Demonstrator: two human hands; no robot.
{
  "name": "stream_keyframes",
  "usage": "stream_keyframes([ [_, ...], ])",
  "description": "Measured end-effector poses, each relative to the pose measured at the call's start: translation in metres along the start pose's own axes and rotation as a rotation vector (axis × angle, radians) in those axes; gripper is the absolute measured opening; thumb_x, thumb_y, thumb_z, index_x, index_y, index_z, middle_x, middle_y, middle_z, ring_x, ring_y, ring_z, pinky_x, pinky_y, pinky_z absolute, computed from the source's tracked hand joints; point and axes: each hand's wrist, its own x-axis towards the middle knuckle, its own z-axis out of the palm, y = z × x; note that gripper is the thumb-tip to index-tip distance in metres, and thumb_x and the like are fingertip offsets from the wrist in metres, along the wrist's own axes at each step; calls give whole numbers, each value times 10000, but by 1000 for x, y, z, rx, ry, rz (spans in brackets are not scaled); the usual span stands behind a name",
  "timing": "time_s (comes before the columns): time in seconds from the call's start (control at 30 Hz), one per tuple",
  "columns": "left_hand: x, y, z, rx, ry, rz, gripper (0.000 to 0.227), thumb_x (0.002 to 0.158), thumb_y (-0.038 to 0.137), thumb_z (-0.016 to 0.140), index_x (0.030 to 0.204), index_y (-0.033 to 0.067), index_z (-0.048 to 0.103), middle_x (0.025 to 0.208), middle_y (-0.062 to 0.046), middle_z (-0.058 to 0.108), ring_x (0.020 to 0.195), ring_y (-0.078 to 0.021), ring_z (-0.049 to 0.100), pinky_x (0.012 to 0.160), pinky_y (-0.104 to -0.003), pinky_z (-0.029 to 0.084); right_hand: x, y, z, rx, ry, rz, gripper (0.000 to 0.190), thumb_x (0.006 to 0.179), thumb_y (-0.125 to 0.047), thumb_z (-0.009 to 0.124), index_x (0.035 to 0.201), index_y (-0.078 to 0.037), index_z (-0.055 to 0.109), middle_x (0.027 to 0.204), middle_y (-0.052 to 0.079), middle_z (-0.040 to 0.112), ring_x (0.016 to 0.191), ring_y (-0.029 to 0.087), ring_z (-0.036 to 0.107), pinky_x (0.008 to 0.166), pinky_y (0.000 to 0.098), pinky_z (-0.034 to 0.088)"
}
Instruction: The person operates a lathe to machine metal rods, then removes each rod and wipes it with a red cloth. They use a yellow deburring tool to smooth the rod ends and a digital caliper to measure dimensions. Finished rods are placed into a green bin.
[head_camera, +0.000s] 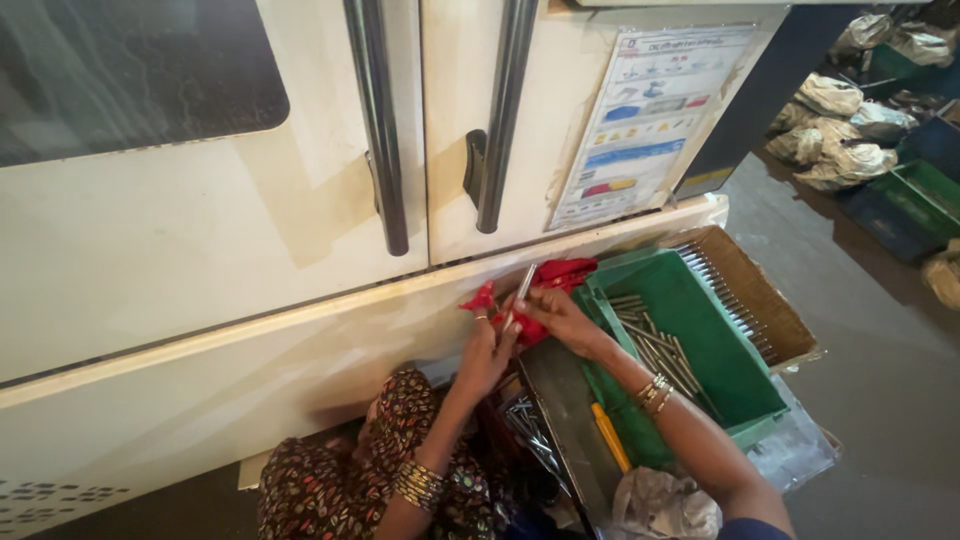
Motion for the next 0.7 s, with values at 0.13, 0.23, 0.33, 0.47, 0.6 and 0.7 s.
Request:
stream_keyframes([
  [0.13,3,-7,-9,201,56,48,406,1014,385,638,1036,-9,543,758,-188,680,648,-309,686,584,-409,514,3,-5,-4,-261,123,-207,225,1055,-183,618,1183,-12,687,1070,61,740,1043,108,659,943,269,532],
  [0.23,5,-2,-12,203,157,46,423,1021,394,621,908,-8,550,737,-207,615,657,-357,603,625,-452,471,-1,-10,-4,-629,173,-72,202,980,-159,693,1139,-37,718,964,127,761,847,179,702,753,341,549],
  [0.33,3,6,-13,208,191,149,442,992,416,634,934,-18,574,786,-217,598,715,-365,594,662,-466,473,-5,-4,5,-734,-47,-501,284,915,-56,706,1190,3,668,1099,201,723,1026,246,692,849,371,561],
  [0.47,3,13,-10,162,145,200,437,1022,422,592,945,-7,634,851,-214,629,768,-375,612,709,-463,482,-3,14,16,-632,-205,-303,317,855,16,712,1168,20,661,1018,184,742,953,234,756,799,365,589],
  [0.6,2,17,-12,79,56,33,483,1049,461,522,978,2,654,870,-217,675,807,-347,649,770,-430,507,-4,19,12,-371,-337,-89,253,882,32,736,1129,-5,695,1040,142,766,972,220,743,831,341,595],
  [0.7,1,22,-17,-8,94,-42,494,1030,481,468,1169,57,679,933,-187,720,852,-300,678,803,-399,507,-7,7,6,-428,-380,122,327,852,38,690,1161,-68,700,1054,72,777,968,201,759,864,316,603],
])
